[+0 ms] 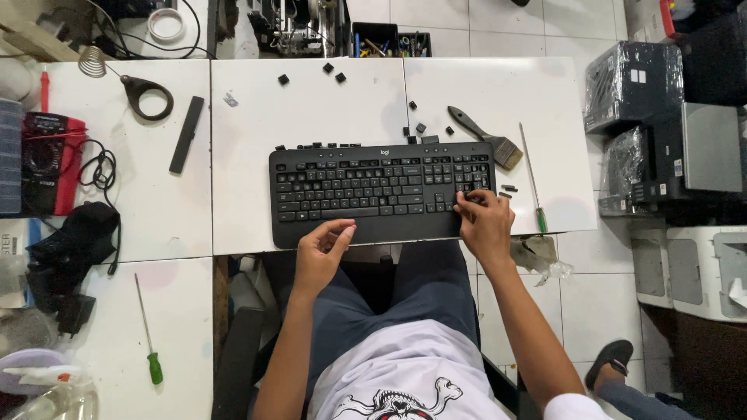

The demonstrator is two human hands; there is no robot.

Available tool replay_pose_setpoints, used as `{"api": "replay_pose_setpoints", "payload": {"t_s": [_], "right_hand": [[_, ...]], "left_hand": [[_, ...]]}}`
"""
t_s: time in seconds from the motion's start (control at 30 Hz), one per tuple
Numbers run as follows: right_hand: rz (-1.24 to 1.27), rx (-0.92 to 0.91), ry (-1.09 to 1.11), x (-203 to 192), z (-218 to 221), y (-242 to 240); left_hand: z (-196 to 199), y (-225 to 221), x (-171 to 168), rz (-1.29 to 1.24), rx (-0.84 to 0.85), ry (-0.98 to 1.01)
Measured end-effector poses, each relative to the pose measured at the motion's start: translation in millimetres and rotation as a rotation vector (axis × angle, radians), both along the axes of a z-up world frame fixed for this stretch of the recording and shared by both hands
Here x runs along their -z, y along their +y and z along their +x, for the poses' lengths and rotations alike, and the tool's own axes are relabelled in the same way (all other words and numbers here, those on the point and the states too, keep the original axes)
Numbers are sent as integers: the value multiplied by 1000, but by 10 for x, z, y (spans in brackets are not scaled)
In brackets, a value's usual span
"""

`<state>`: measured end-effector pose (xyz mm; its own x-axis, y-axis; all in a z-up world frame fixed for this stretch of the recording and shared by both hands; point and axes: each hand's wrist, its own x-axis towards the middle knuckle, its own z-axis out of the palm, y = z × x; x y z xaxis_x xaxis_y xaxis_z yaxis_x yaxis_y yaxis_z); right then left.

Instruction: The person is replacing missing or removed keycaps on a computer keyboard by picking them up from the desk and snapping them into their respective positions.

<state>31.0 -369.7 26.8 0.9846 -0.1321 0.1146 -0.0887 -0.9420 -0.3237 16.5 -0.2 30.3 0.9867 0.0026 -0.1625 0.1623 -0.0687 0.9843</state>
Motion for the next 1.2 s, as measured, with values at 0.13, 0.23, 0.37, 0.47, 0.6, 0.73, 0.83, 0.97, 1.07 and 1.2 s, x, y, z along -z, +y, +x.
{"api": "replay_pose_setpoints", "payload": {"t_s": [0.13, 0.23, 0.37, 0.47, 0.6, 0.73, 0.83, 0.97, 1.07, 1.2], "right_hand": [[-122, 54, -119, 489, -219, 45], [-49, 113, -221, 634, -245, 90], [-18, 111, -285, 669, -307, 139], [22, 74, -369, 597, -158, 148], [124, -60, -481, 315, 380, 171], [199, -148, -478, 473, 1400, 97], [248, -194, -308, 731, 2074, 19], [247, -277, -54, 657, 2434, 106], [234, -300, 26, 578, 2488, 165], [290, -340, -53, 403, 2413, 233]], "left_hand": [[44, 35, 26, -9, -19, -39], [69, 35, 25, -6, -29, -77], [11, 67, 36, 12, -47, -91], [82, 142, 33, 170, -115, -220], [192, 319, 257, 491, -221, -438], [214, 348, 403, 559, -202, -448], [201, 341, 407, 578, -180, -452], [198, 348, 454, 558, -178, -434], [204, 333, 460, 556, -183, -426], [196, 341, 469, 562, -179, -428]]}}
